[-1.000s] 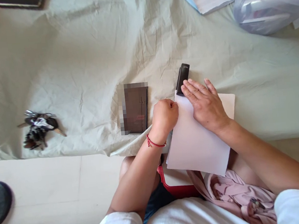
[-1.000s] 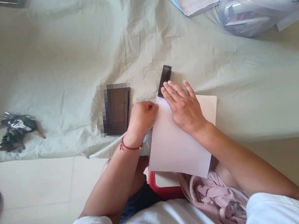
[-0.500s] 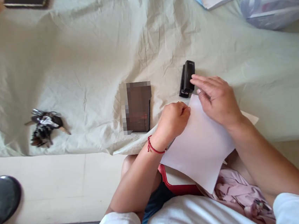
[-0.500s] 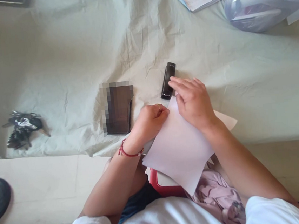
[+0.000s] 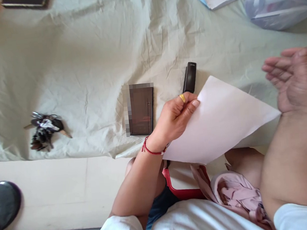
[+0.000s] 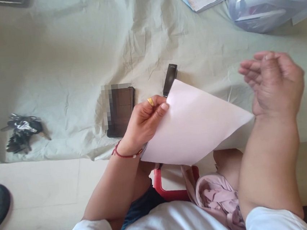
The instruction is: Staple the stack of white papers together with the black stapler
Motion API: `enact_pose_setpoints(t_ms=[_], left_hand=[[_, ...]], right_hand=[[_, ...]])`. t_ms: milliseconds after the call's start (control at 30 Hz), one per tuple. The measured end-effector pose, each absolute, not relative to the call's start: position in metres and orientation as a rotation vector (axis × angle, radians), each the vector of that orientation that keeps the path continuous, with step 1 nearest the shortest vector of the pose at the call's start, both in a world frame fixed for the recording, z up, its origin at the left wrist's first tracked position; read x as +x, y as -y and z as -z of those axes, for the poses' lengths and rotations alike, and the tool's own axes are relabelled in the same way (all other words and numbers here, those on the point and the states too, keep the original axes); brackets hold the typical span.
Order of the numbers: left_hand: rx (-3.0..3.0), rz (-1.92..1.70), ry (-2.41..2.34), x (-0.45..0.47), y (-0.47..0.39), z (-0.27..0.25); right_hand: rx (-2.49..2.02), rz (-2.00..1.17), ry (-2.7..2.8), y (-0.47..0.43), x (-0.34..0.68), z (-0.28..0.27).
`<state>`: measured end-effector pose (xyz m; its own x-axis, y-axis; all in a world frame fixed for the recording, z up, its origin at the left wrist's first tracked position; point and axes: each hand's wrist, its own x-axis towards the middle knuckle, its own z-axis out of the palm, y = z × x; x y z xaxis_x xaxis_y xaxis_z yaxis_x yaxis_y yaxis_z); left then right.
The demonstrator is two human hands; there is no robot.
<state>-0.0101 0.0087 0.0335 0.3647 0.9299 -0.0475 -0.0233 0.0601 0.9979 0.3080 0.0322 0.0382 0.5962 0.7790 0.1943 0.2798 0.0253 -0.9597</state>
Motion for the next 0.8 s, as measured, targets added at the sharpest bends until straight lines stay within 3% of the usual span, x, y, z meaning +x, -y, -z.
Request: enact_pose_setpoints(t_ms=[200,500,800], left_hand=[[1.161,-1.046,-1.061,-0.001,-0.009,-0.028],[0.960,-1.278,-1.174,-0.003,-0.014,-0.021],[0.902,-1.307,-1.262,0.001,-0.009,-0.017]], right_hand=[[-1.564,-1.081,0.712,-0.023,0.308,-0.015],[-1.165,-1.026,0.955,-0.024,0.271,-0.032],[-1.476,-1.335,0.789,-0.016,0.263,-0.024]])
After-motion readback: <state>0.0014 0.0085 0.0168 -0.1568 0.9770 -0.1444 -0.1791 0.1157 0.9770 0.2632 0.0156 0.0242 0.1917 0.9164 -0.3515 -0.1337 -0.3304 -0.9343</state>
